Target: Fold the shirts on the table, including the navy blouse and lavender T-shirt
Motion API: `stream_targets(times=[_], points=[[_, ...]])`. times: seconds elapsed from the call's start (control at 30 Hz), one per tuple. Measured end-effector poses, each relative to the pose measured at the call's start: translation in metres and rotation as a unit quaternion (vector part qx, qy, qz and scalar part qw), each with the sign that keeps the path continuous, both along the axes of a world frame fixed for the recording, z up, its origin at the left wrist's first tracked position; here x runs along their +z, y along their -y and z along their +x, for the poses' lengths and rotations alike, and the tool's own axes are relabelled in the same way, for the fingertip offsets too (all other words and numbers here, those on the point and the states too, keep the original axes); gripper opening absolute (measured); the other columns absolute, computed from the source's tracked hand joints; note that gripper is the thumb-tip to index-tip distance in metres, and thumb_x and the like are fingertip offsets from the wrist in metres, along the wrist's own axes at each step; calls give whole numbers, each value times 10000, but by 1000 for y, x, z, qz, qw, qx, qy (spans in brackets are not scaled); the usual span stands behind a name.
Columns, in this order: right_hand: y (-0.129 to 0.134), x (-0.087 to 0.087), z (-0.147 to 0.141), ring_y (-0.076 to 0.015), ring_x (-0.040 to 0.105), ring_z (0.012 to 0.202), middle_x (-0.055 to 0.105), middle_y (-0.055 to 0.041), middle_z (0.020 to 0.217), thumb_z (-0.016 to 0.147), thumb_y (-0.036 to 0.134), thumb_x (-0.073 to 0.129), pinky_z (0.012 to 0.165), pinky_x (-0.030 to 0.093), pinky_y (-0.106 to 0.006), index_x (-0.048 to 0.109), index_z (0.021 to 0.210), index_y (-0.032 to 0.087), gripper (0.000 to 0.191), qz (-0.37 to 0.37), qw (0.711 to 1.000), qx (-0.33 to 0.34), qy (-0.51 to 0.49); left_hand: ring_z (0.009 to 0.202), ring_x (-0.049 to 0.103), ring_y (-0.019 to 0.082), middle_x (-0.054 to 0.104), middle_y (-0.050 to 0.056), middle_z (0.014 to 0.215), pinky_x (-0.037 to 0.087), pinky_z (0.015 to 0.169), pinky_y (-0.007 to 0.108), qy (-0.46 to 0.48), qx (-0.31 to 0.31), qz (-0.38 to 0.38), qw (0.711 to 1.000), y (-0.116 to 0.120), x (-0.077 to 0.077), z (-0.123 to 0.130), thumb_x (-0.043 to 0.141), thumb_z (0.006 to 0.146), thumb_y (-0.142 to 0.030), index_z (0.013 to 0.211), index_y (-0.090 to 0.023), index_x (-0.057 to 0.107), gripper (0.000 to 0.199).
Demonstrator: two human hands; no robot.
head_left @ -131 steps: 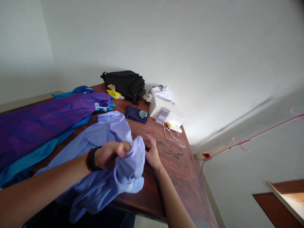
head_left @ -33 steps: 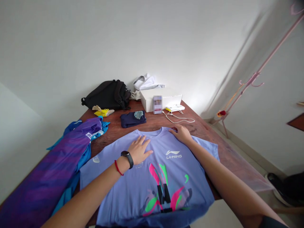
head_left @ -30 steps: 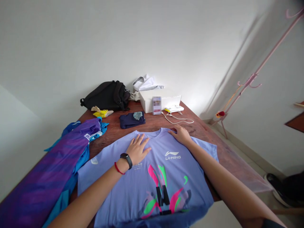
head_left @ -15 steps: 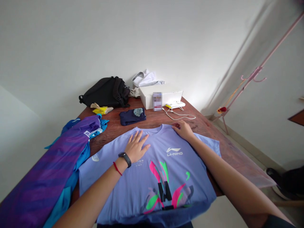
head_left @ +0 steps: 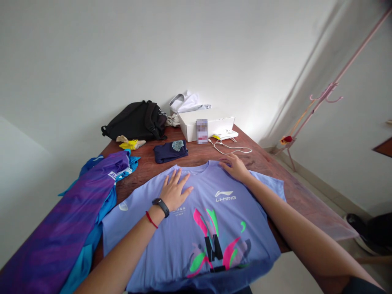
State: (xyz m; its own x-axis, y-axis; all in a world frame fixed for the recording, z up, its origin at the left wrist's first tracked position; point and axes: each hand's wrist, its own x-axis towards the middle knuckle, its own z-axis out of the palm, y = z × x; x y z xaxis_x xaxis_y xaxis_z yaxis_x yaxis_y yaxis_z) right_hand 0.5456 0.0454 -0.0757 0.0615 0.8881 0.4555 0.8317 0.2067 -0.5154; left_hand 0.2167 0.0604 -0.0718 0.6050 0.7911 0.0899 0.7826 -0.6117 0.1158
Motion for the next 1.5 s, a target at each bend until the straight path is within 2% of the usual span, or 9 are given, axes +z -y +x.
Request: stream_targets(times=[0.53,1.5], points=[[-1,-2,0,-260,616,1032,683,-91,1052,923,351,606,916,482,-361,733,1065,194,247,-28,1000,1,5,1520,189,343,207,93,1659,228,1190,597,-4,-1,1,1000,0,0,0,410,1006,-557,1546,-306,380,596],[-3,-8,4,-263,634,994,703,-86,1034,927,376,603,902,496,-375,747,1063,220,252,-47,999,14,14,1517,199,346,223,106,1652,232,1192,595,-4,-1,3,1000,0,1,0,442,1003,-540,1543,-293,389,596]])
